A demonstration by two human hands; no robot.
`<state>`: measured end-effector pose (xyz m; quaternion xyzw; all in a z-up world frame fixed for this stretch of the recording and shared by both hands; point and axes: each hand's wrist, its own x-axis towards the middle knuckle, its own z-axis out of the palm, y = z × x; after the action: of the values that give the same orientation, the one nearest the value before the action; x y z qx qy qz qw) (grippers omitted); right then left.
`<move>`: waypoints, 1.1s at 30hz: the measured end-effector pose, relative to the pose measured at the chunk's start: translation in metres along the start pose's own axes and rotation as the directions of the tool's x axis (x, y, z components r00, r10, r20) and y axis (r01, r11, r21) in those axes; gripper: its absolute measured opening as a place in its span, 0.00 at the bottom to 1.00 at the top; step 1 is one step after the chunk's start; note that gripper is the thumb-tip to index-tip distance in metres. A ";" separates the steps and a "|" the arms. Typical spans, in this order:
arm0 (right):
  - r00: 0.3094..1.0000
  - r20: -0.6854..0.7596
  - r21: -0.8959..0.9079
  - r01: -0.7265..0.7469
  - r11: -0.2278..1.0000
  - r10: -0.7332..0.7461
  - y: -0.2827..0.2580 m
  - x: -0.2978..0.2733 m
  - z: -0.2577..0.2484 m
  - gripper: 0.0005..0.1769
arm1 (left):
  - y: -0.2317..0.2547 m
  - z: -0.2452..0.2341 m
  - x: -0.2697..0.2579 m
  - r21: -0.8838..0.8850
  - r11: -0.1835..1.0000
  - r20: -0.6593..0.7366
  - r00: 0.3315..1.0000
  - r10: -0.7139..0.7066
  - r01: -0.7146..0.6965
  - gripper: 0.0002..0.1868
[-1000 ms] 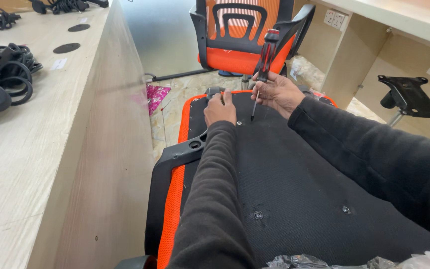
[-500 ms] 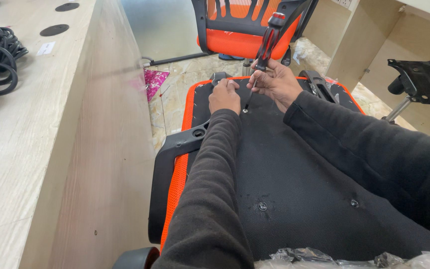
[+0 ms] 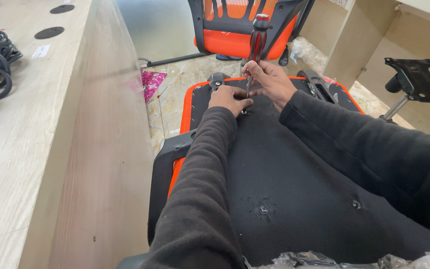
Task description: The person uses a screwdriver to tighten screws into the underside of an orange office chair seat, securing the black plastic frame brackets. The person repeatedly positions screws and turns the screwdriver to fasten them.
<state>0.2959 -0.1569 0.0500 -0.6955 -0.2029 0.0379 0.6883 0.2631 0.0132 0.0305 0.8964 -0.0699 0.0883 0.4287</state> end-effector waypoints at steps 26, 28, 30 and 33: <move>0.999 0.042 -0.116 0.016 0.993 -0.012 -0.009 -0.004 0.017 0.18 | 0.001 0.006 -0.007 0.237 0.970 -0.006 0.998 -0.058 0.058 0.19; 0.997 0.066 -0.187 0.052 0.981 -0.040 -0.009 -0.006 0.021 0.16 | -0.001 0.005 -0.005 0.250 0.966 0.016 0.997 -0.072 0.065 0.17; 0.993 0.069 -0.182 0.109 0.977 -0.098 -0.007 -0.007 0.026 0.16 | 0.000 0.004 -0.004 0.254 0.965 0.016 0.997 -0.074 0.068 0.17; 0.996 0.033 -0.150 0.087 0.985 -0.083 -0.005 -0.006 0.028 0.16 | 0.002 0.005 -0.005 0.276 0.959 -0.007 0.998 -0.062 0.062 0.20</move>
<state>0.2797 -0.1331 0.0521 -0.7359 -0.2438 0.0019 0.6317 0.2580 0.0086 0.0279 0.9492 -0.0292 0.0830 0.3021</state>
